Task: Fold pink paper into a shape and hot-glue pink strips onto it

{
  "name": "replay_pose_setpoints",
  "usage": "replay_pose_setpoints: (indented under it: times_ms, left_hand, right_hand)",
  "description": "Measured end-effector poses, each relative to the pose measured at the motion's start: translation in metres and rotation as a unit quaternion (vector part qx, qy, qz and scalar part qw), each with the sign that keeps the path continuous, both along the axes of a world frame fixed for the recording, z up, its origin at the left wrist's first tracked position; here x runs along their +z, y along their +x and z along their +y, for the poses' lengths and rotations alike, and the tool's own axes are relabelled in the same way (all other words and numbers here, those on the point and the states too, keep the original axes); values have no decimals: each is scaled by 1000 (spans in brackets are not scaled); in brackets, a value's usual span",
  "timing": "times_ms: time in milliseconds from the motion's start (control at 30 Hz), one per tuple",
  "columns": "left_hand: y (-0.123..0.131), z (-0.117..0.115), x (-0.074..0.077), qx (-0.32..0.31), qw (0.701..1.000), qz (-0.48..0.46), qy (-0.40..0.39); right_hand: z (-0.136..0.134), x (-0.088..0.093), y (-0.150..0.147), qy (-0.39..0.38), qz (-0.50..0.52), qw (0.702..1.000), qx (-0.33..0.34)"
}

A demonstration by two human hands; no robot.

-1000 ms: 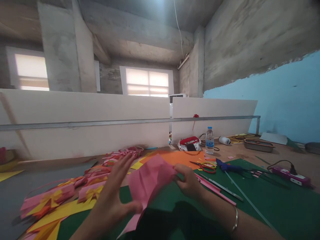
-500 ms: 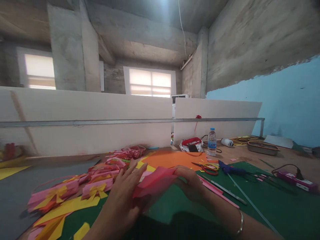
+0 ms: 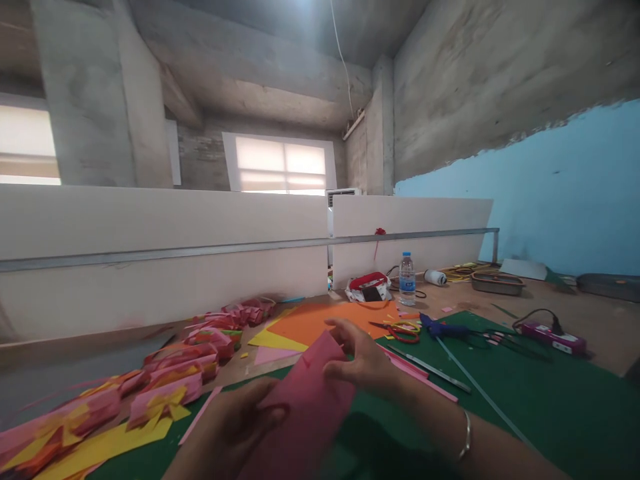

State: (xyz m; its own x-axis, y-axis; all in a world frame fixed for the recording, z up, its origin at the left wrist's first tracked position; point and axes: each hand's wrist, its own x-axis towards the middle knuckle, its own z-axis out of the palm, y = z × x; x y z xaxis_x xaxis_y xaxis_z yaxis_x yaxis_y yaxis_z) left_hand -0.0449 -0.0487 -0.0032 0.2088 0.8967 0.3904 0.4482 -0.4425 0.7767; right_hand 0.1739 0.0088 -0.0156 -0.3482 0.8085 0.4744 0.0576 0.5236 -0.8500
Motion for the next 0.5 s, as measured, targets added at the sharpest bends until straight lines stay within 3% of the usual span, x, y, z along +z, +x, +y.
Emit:
replay_pose_setpoints:
  times_ms: [67,133,333,500]
  left_hand:
    - [-2,2,-2,14,1000,9,10]
    - [-3,3,-3,50,999,2,18]
    - [-12,6,2,136,989,49,24]
    - [-25,15,-5,103,989,95,-52]
  right_hand:
    - [0,1,-1,-48,28,997,48]
    - [0,1,-2,-63,47,996,44]
    - [8,0,0,-41,68,994,-80]
    - [14,-6,-1,-39,59,993,-96]
